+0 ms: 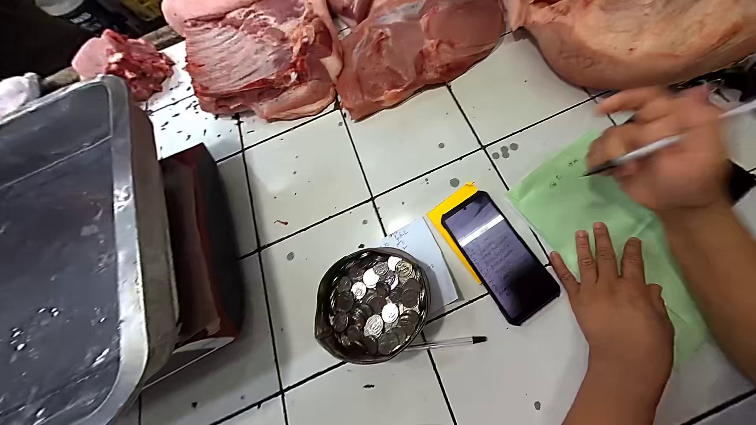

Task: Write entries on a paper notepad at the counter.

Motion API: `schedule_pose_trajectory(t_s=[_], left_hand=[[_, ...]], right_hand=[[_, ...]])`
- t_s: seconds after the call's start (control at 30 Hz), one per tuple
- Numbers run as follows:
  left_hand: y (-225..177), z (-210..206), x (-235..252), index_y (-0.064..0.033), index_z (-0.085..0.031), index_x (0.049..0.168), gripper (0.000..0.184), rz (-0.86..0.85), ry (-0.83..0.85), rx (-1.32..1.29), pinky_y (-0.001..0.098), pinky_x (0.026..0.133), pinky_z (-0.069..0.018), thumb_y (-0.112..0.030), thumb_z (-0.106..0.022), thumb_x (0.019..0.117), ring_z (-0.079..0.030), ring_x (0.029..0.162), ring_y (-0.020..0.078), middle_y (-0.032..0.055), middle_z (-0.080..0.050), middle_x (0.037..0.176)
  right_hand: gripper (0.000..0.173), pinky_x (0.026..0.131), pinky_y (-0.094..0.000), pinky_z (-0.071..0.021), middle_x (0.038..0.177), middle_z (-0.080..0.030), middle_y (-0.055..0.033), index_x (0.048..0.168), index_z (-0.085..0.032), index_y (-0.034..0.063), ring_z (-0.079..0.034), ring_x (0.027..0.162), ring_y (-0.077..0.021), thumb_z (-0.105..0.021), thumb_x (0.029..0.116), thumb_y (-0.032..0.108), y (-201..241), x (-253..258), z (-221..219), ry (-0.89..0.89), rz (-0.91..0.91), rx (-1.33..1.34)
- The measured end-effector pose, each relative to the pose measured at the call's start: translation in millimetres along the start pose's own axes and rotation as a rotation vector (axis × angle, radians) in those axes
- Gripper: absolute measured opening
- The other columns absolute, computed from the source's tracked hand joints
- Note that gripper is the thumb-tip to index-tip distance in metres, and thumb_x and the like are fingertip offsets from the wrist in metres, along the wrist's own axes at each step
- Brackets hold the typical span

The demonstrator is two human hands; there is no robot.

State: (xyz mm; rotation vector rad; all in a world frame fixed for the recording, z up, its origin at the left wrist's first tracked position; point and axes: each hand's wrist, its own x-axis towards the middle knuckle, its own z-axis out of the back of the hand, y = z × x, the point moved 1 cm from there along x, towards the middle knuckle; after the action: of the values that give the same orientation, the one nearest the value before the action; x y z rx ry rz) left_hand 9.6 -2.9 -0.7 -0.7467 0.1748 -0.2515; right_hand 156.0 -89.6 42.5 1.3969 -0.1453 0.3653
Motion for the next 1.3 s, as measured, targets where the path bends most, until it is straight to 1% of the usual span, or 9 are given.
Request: schedule_pose_trajectory(t_s=[0.03,0.1,0.17,0.23,0.3,0.37,0.43,0.77,1.3], left_hand=[[0.9,-1.0,-0.5,-0.0193,-0.06,0.145,0.052,-0.007,-0.021,0.009,0.07,0.118,-0.0137,-0.027,-0.065,0.0933,-0.036,0.15,0.0374,0.0098,-0.045,0.159],[1.5,-3.0,-0.7,-0.0162,-0.059,0.146,0.056,-0.019,-0.057,0.031,0.0699,0.118,-0.0156,-0.028,-0.067,0.0917,-0.039,0.148,0.0372,0.0099,-0.047,0.158],[0.4,-5.0,-1.6,-0.0132,-0.057,0.147,0.06,-0.024,-0.08,0.052,0.0693,0.118,-0.0168,-0.029,-0.068,0.0906,-0.041,0.147,0.0363,0.0097,-0.048,0.157],[1.4,-6.0,-1.5,-0.0119,-0.057,0.147,0.061,-0.032,-0.103,0.068,0.0696,0.117,-0.0175,-0.03,-0.069,0.0898,-0.042,0.147,0.0358,0.0096,-0.049,0.156],[1.7,-6.8,-1.8,-0.0103,-0.058,0.145,0.062,-0.036,-0.122,0.075,0.0706,0.117,-0.0178,-0.03,-0.071,0.0882,-0.044,0.146,0.0361,0.0099,-0.05,0.155],[1.3,-6.4,-2.3,-0.0085,-0.06,0.144,0.062,-0.033,-0.114,0.088,0.0706,0.117,-0.0179,-0.032,-0.071,0.0879,-0.043,0.146,0.036,0.0097,-0.05,0.156],[1.3,-5.9,-2.1,-0.0074,-0.06,0.143,0.061,-0.029,-0.103,0.094,0.0705,0.117,-0.018,-0.032,-0.07,0.0882,-0.043,0.146,0.0359,0.0095,-0.049,0.156],[0.2,-4.6,-2.2,-0.0038,-0.062,0.14,0.057,-0.018,-0.096,0.075,0.0701,0.117,-0.0173,-0.029,-0.069,0.0888,-0.042,0.147,0.0364,0.0105,-0.052,0.153],[-0.3,-3.9,-2.3,-0.0051,-0.062,0.141,0.059,-0.013,-0.09,0.098,0.0688,0.118,-0.0171,-0.031,-0.07,0.0882,-0.042,0.147,0.0347,0.009,-0.051,0.155]], right_hand=[[0.041,0.058,-0.0175,-0.0466,0.063,-0.053,0.0172,0.122,-0.058,0.0088,-0.051,0.055,0.0038,-0.023,0.1069,0.023,-15.5,1.6,-5.7,0.004,-0.088,0.015],[0.02,0.065,-0.0175,-0.0567,0.073,-0.067,0.0129,0.108,-0.06,0.0118,-0.065,0.065,0.0015,-0.041,0.1063,0.017,-39.4,-1.4,-6.6,0.028,-0.198,0.034],[0.007,0.072,-0.0201,-0.0594,0.085,-0.074,0.0091,0.099,-0.064,0.0132,-0.07,0.076,-0.0013,-0.057,0.1007,0.013,-52.4,-7.1,-6.2,0.038,-0.22,0.07],[0.012,0.07,-0.0166,-0.0574,0.086,-0.072,0.0096,0.097,-0.063,0.0149,-0.068,0.075,0.0008,-0.07,0.0899,0.009,-54.6,-11.4,-11.3,0.007,-0.19,0.087],[0.02,0.059,-0.0146,-0.0512,0.074,-0.066,0.0105,0.083,-0.057,0.0184,-0.061,0.063,0.0019,-0.066,0.0837,0.001,-55.2,-15.9,-19.7,-0.074,-0.163,0.097],[0.027,0.048,-0.0125,-0.036,0.058,-0.052,0.0141,0.07,-0.047,0.0224,-0.046,0.049,0.0052,-0.054,0.0783,-0.002,-56.6,-17.4,-26.1,-0.152,-0.128,0.079],[0.029,0.045,-0.012,-0.0298,0.054,-0.044,0.0161,0.066,-0.043,0.0235,-0.038,0.046,0.0068,-0.048,0.0778,-0.003,-57.4,-17.6,-28.1,-0.169,-0.089,0.049],[0.023,0.041,-0.0134,-0.0253,0.052,-0.039,0.0094,0.065,-0.041,0.0174,-0.033,0.042,0.0029,-0.049,0.0809,0.002,-54.6,-24.7,-32.6,-0.102,-0.082,-0.21],[0.025,0.045,-0.0131,-0.0244,0.055,-0.037,0.0128,0.066,-0.041,0.0195,-0.032,0.046,0.0051,-0.047,0.0814,0.001,-55.1,-21.4,-32.7,-0.164,-0.06,-0.21]])
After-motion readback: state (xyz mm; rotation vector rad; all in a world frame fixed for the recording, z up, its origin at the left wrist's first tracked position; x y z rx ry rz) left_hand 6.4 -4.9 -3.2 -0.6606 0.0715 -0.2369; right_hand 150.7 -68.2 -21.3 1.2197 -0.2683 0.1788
